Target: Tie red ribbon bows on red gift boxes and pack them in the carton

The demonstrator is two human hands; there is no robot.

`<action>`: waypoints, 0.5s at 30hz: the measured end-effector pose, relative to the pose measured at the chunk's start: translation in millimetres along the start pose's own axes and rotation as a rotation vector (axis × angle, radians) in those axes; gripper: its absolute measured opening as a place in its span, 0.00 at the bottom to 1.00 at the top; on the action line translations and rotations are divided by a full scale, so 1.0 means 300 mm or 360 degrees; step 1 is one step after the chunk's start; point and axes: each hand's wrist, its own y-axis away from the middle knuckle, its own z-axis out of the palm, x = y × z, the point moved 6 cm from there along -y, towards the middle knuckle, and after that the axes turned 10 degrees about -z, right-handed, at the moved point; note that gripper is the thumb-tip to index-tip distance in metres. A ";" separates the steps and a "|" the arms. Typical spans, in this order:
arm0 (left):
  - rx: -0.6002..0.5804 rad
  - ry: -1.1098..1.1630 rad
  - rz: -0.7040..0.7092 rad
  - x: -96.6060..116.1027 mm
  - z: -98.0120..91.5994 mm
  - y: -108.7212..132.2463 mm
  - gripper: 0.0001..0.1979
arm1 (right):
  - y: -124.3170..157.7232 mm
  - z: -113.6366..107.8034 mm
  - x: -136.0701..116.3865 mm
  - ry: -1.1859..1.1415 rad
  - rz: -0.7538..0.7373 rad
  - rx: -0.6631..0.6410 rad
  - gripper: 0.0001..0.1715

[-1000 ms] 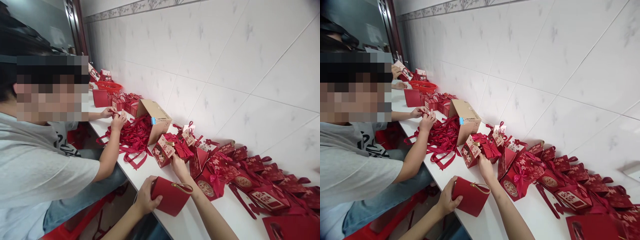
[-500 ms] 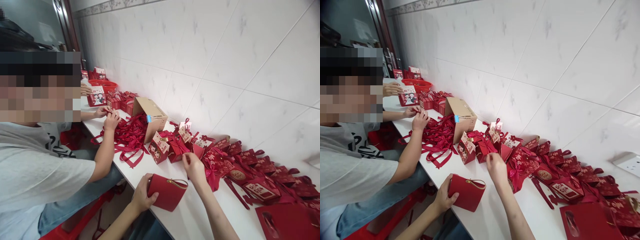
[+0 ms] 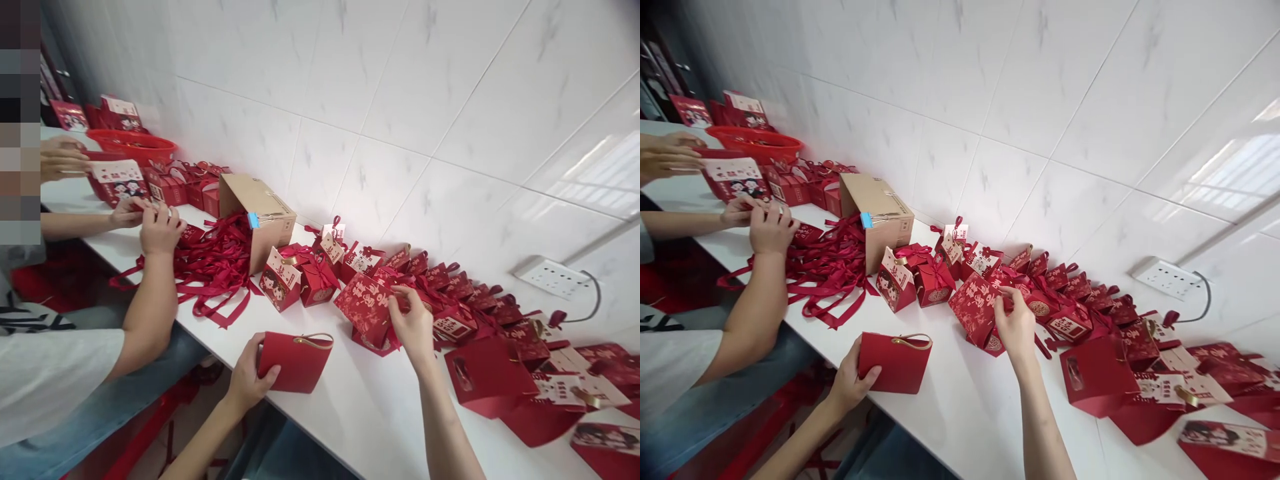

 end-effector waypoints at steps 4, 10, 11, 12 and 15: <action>-0.0071 0.0032 -0.0095 0.000 0.006 -0.004 0.20 | -0.036 -0.045 -0.070 -0.0194 0.0047 -0.0289 0.16; -0.0072 0.0050 -0.0132 0.009 0.004 -0.005 0.21 | 0.018 0.222 -0.163 -0.0446 -0.0060 -0.0840 0.19; -0.0073 0.0051 -0.0132 0.009 0.003 -0.005 0.21 | 0.035 0.252 -0.168 -0.0502 -0.0068 -0.0843 0.20; -0.0072 0.0051 -0.0135 0.009 0.003 -0.004 0.21 | 0.055 0.271 -0.169 -0.0574 -0.0063 -0.0837 0.22; -0.0054 0.0062 -0.0123 0.008 0.002 0.000 0.21 | 0.142 0.277 -0.147 -0.0796 0.0019 -0.0711 0.26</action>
